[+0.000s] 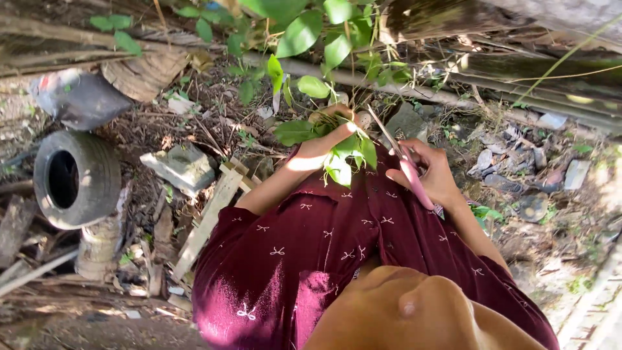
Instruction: The recorder uses scissors to trim leaves from a vine growing on a fence.
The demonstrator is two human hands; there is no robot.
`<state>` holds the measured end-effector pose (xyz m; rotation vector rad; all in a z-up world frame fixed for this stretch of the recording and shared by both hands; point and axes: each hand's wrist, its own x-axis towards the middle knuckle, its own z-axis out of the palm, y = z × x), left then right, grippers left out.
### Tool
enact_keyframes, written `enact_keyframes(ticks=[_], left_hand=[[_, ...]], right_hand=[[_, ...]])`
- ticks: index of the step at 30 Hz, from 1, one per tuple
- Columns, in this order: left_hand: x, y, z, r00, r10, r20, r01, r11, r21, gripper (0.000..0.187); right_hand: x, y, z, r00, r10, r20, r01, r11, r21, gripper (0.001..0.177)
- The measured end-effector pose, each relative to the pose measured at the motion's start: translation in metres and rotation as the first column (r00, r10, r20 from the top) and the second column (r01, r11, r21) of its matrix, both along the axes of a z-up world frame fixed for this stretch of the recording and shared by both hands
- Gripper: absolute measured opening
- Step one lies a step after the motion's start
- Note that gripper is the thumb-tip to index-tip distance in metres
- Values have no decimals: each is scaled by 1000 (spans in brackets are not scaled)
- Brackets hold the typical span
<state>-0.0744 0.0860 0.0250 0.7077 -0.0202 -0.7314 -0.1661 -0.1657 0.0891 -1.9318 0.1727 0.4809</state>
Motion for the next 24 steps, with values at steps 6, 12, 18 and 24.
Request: enact_keyframes(ticks=[6,12,18,24], left_hand=[[-6,15,18,987,114,115,-143,944,299,11],[-12,18,14,981,146,129,-186,901,393,10],[-13,19,10,960,215,179,-264,909,322,12],[-14,18,6,968,216,129,-247,917,312,10]], right_hand=[[26,-6,-5,971,178,161,-198,973,118,49],[57,6,17,947,255,-194,-257,966,16,51],[66,15,13,919,333,211,-359,928,102,49],[65,14,10,953,301,-40,-300,954,23,44]])
